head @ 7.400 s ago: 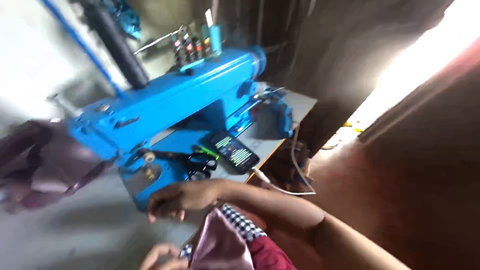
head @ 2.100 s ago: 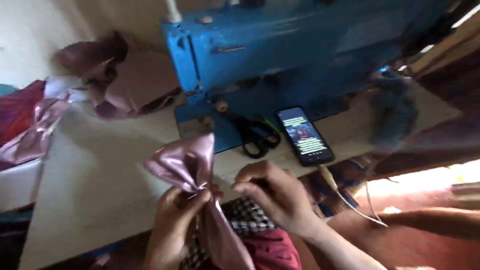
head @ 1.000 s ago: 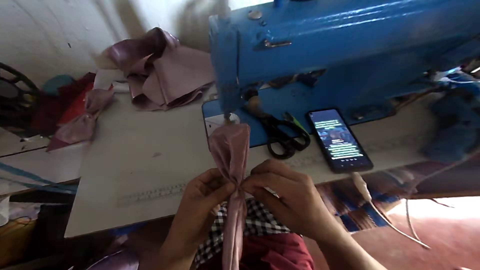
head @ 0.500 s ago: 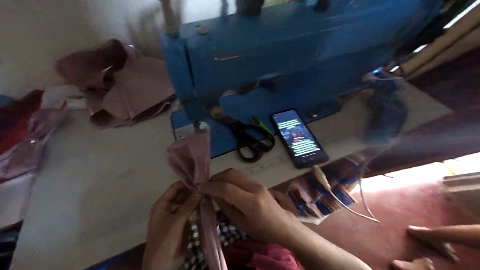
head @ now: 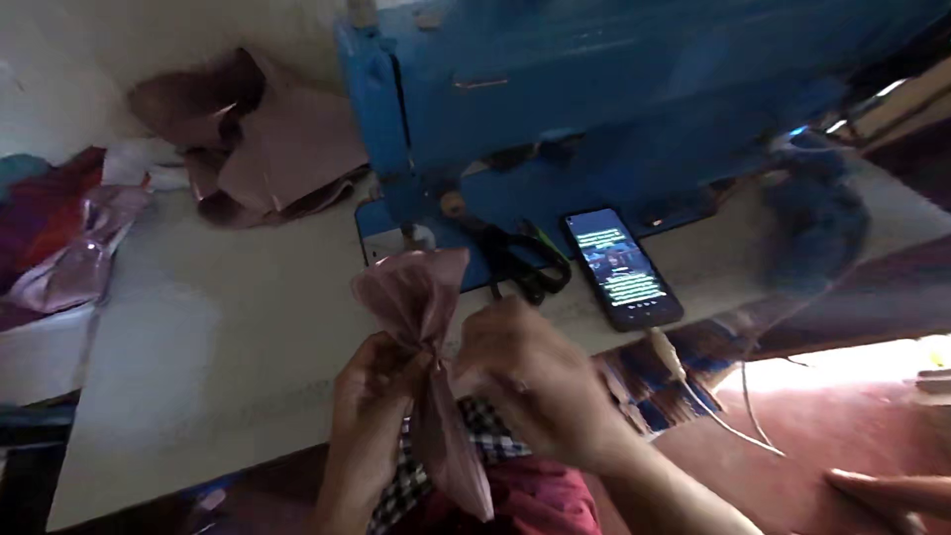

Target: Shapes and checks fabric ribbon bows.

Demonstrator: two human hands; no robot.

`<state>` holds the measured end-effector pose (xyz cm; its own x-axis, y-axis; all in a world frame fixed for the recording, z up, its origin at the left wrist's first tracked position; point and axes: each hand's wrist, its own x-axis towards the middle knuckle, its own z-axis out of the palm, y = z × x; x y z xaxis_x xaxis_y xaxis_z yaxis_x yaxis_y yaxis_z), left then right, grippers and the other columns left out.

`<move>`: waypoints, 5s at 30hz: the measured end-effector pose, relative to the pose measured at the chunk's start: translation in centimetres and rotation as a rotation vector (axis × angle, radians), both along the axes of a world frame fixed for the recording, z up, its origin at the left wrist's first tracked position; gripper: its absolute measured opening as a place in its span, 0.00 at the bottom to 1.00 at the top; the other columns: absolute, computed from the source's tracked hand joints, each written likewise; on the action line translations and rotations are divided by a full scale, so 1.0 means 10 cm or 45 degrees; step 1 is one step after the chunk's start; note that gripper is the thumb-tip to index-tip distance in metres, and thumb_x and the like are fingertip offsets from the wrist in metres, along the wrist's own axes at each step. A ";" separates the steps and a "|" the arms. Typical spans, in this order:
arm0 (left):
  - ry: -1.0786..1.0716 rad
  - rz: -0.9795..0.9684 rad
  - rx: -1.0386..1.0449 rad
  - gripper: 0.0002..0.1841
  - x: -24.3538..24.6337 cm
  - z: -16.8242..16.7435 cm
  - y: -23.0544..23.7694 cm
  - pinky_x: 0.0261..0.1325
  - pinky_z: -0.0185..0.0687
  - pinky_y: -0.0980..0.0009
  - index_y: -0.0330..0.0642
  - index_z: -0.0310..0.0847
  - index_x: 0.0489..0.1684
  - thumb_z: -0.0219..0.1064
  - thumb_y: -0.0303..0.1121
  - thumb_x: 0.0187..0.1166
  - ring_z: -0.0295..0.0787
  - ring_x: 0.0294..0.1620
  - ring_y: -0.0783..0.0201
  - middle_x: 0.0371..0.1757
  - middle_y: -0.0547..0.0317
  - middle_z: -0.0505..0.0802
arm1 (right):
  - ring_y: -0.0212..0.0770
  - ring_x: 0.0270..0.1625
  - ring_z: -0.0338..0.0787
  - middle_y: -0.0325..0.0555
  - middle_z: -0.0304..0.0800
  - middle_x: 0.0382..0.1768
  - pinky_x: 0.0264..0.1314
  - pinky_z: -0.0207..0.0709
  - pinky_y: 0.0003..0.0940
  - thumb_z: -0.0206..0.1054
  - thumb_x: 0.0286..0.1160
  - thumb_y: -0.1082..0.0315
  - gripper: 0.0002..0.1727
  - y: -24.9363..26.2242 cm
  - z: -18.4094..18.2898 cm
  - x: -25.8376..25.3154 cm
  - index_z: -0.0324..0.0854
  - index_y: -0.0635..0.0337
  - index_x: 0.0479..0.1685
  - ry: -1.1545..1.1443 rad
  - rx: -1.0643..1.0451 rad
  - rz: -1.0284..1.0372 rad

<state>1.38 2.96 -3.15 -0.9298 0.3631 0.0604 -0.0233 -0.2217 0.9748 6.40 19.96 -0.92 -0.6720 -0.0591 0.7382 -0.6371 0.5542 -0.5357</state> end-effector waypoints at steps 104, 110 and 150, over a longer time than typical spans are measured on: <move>0.045 -0.408 -0.078 0.17 0.00 0.14 -0.38 0.62 0.91 0.70 0.61 0.91 0.57 0.71 0.25 0.77 0.95 0.54 0.70 0.52 0.70 0.98 | 0.28 0.39 0.85 0.52 0.87 0.37 0.47 0.80 0.18 0.60 0.86 0.74 0.09 0.14 -0.04 0.05 0.80 0.75 0.46 -0.319 -0.355 0.334; 0.280 -0.191 -0.221 0.18 -0.01 0.07 -0.27 0.56 0.90 0.78 0.62 0.90 0.52 0.77 0.25 0.69 0.93 0.49 0.80 0.48 0.81 0.97 | 0.35 0.44 0.91 0.55 0.91 0.39 0.54 0.83 0.24 0.60 0.85 0.74 0.10 0.07 -0.04 0.04 0.84 0.74 0.45 -0.206 -0.283 0.344; 1.144 -0.261 -1.309 0.07 -0.40 0.32 0.02 0.54 0.90 0.63 0.40 0.94 0.39 0.72 0.33 0.78 0.92 0.52 0.60 0.55 0.52 0.92 | 0.67 0.53 0.90 0.67 0.91 0.45 0.58 0.77 0.67 0.58 0.90 0.69 0.15 1.44 0.27 -0.88 0.90 0.71 0.46 -1.228 0.946 -0.330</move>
<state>-2.61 3.13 0.08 -0.6395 0.7339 0.2290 0.7504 0.5309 0.3939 -2.44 34.40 1.77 -0.9751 -0.0358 -0.2186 0.0151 0.9738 -0.2268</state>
